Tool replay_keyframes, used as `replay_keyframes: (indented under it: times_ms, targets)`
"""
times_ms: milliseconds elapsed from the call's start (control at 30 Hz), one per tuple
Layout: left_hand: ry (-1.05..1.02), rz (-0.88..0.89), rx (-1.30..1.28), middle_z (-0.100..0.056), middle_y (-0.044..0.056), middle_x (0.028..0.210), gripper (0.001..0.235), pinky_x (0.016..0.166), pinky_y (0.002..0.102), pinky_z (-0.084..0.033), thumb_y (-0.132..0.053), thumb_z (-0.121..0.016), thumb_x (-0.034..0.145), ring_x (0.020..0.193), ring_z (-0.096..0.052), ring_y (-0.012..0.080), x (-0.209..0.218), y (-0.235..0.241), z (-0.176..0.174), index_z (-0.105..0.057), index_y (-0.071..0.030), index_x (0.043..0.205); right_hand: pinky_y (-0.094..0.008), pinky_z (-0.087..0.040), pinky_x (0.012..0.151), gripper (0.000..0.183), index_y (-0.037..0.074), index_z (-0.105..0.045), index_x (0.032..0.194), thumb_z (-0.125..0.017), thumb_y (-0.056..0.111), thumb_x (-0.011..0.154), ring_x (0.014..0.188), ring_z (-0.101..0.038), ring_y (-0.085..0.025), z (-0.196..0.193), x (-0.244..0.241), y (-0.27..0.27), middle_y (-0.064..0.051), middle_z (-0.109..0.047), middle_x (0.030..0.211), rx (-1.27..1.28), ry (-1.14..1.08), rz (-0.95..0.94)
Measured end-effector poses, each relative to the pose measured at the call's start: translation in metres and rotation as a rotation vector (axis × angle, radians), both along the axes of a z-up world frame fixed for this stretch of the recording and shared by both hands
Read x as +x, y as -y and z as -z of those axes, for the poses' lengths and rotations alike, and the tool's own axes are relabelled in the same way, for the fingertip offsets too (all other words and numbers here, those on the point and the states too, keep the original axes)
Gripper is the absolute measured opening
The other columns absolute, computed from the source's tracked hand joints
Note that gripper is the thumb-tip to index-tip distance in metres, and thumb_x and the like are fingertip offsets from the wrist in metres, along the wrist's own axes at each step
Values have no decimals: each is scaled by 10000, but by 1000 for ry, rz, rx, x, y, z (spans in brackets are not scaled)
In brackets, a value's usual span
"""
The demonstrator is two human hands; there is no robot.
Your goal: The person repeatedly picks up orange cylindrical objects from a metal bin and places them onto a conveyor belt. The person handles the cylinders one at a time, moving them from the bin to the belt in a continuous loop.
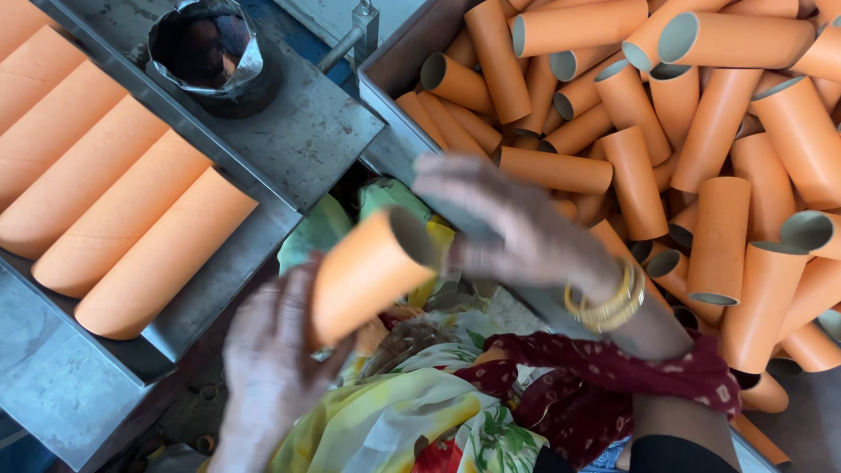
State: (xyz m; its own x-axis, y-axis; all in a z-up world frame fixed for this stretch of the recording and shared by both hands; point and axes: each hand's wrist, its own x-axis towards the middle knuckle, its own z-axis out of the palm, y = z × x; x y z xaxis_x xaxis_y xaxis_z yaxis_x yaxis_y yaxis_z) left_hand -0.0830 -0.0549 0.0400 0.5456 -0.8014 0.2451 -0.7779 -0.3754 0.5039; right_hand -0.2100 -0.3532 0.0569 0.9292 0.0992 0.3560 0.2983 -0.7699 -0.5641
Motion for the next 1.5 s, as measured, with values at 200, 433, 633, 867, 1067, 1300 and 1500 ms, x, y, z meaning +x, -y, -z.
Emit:
replay_keyframes:
  times_ms: [200,433,633,867,1067,1300,1500]
  targets:
    - [231,-282,211,-627,168,1300,825,932,477,-531,-340,-834,823,1092,-663,339,23,-40,8,-491,-96,1533,-451,-579,861,510,187,-591,1446,-721,134,957,1033,-677,-305,100,-9,101,-126,-499,1483,-772,-390,483]
    - [222,-436,334,-615,135,1342,789,976,476,-499,-442,-825,849,1156,-635,329,27,-48,26,-554,-131,1521,-442,-565,793,405,240,-685,1165,-755,188,770,1036,-658,-294,183,-31,129,-91,-590,1242,-912,-535,464]
    - [287,-414,219,-597,150,1355,735,1076,501,-435,-419,-810,864,1235,-592,354,33,-59,36,-561,-97,1476,-390,-549,628,82,178,-694,1019,-733,169,947,784,-684,-243,139,-39,154,-76,-648,963,-983,-402,635]
    - [262,-409,205,-519,171,1502,680,1223,553,-323,-367,-818,942,1431,-474,348,47,-55,31,-531,-105,1499,-321,-599,888,178,-1,-624,1043,-794,41,1010,1015,-704,-209,-14,-85,109,-155,-626,1272,-181,68,750]
    - [45,-98,-53,-495,214,1512,841,1219,631,-279,-323,-882,743,1441,-452,385,15,-15,11,-506,-110,1464,-271,-540,679,196,-35,-559,871,-725,69,871,823,-659,-175,-64,-77,1,-234,-605,1312,122,324,870]
    - [-95,276,-246,-577,190,1362,913,1172,620,-387,-243,-868,741,1260,-611,346,-23,24,12,-401,-25,1494,-422,-608,1021,234,71,-588,1082,-740,173,936,1245,-636,-362,-39,-53,-42,-220,-567,1356,381,-11,0]
    - [22,-60,79,-635,166,1249,902,877,490,-504,-200,-890,664,1030,-630,360,9,-6,14,-499,-88,1470,-341,-587,765,363,118,-533,1401,-598,198,1053,1049,-750,-166,25,-74,57,-90,-689,1165,-156,-590,549]
